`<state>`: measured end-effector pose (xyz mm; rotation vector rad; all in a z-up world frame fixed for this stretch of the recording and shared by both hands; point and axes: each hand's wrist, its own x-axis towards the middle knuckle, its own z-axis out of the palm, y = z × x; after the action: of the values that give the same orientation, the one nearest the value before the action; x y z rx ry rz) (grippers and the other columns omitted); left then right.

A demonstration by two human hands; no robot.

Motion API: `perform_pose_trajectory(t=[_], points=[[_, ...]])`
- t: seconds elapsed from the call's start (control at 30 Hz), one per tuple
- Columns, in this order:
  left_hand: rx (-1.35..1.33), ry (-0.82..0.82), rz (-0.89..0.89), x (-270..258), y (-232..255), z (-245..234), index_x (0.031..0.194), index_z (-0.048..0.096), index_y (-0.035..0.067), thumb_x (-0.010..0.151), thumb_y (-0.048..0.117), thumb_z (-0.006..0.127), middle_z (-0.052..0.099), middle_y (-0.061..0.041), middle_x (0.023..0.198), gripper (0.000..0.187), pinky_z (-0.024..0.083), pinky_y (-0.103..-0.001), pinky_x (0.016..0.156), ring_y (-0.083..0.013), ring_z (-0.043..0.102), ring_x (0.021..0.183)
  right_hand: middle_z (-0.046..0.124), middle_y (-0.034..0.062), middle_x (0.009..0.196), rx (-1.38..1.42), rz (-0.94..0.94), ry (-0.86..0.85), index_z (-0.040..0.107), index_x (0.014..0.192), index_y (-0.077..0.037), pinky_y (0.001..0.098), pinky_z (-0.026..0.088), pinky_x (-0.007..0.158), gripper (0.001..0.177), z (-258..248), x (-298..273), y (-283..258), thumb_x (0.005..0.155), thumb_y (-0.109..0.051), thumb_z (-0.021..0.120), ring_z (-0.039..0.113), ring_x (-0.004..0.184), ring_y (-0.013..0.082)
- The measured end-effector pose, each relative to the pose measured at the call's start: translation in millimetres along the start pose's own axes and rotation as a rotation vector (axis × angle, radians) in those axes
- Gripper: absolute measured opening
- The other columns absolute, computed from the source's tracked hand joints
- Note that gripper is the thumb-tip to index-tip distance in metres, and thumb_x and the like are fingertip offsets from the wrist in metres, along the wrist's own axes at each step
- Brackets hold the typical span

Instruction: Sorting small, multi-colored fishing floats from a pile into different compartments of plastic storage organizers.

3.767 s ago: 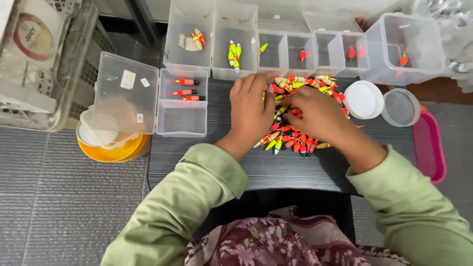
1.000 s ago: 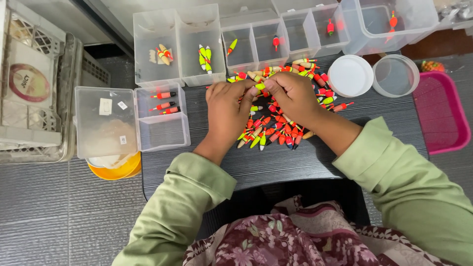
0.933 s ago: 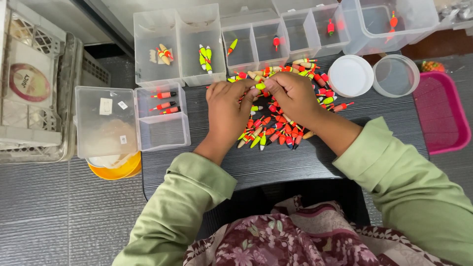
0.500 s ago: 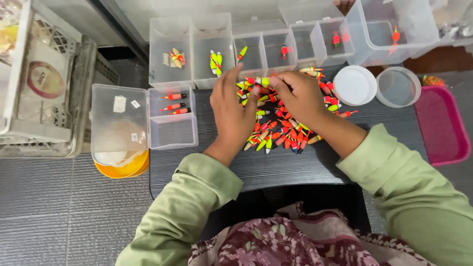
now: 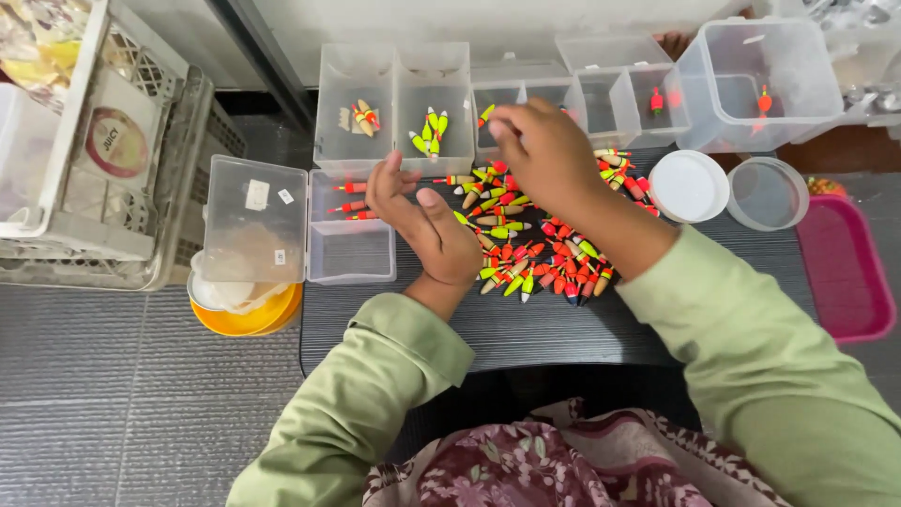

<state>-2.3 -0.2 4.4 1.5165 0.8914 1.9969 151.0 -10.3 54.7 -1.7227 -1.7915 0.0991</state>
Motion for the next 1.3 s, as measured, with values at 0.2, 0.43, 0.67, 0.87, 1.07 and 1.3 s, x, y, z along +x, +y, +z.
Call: perform_pose_trajectory(t=[0.2, 0.43, 0.67, 0.87, 1.07, 1.3], points=[[-0.051, 0.048, -0.024, 1.2, 1.6, 2.8, 0.143, 0.041, 0.007, 0.111, 0.032, 0.033, 0.035, -0.009, 0.134, 0.041, 0.033, -0.035, 0.103, -0.0213, 0.042, 0.103, 0.064, 0.0149, 0.089, -0.225, 0.052, -0.363, 0.073, 0.107, -0.009, 0.0536, 0.053, 0.075, 0.023, -18.9, -42.2, 8.3, 0.090, -0.023, 0.068, 0.066, 0.091, 0.0421], [-0.046, -0.024, -0.016, 10.1, 14.6, 2.3, 0.137, 0.047, 0.009, 0.113, 0.034, 0.032, 0.037, -0.006, 0.131, 0.037, 0.033, -0.035, 0.102, -0.0205, 0.041, 0.102, 0.064, 0.0125, 0.101, -0.387, 0.001, -0.475, 0.071, 0.117, -0.009, 0.0506, 0.052, 0.078, 0.037, -4.7, -60.1, 28.6, 0.087, -0.030, 0.071, 0.064, 0.101, 0.0380], [0.239, -0.598, 0.016, 7.7, 11.2, -0.3, 0.113, 0.064, 0.013, 0.098, 0.017, 0.062, 0.063, -0.007, 0.107, 0.016, 0.040, -0.051, 0.092, -0.0365, 0.060, 0.101, 0.067, 0.0120, 0.100, -0.320, -0.132, -0.259, 0.072, 0.109, -0.008, 0.0456, 0.051, 0.079, 0.025, 1.9, -70.9, 38.5, 0.090, -0.025, 0.069, 0.064, 0.099, 0.0362], [0.347, -0.970, 0.073, -12.8, -12.6, 3.1, 0.106, 0.069, 0.018, 0.099, 0.038, 0.059, 0.069, -0.004, 0.089, 0.024, 0.037, -0.049, 0.099, -0.0293, 0.064, 0.097, 0.069, 0.0107, 0.103, -0.071, -0.249, -0.071, 0.069, 0.112, -0.005, 0.0444, 0.051, 0.087, 0.016, -13.8, -81.9, 34.4, 0.097, -0.013, 0.068, 0.065, 0.103, 0.0351], [0.300, -1.032, 0.026, -11.6, -9.0, 3.3, 0.101, 0.069, 0.016, 0.103, 0.036, 0.054, 0.072, -0.007, 0.086, 0.025, 0.034, -0.048, 0.106, -0.0276, 0.066, 0.099, 0.071, 0.0061, 0.098, 0.105, -0.253, 0.076, 0.071, 0.108, -0.006, 0.0405, 0.055, 0.081, 0.017, -10.8, -88.0, 42.0, 0.094, -0.013, 0.076, 0.068, 0.094, 0.0290], [0.153, -0.958, -0.037, -10.6, -9.1, 4.5, 0.102, 0.069, 0.017, 0.106, 0.030, 0.054, 0.069, -0.003, 0.079, 0.020, 0.036, -0.050, 0.105, -0.0279, 0.064, 0.095, 0.066, 0.0085, 0.080, 0.235, -0.206, 0.152, 0.069, 0.092, -0.006, 0.0441, 0.053, 0.068, 0.015, -7.4, -90.1, 60.1, 0.103, -0.016, 0.066, 0.065, 0.077, 0.0350]])
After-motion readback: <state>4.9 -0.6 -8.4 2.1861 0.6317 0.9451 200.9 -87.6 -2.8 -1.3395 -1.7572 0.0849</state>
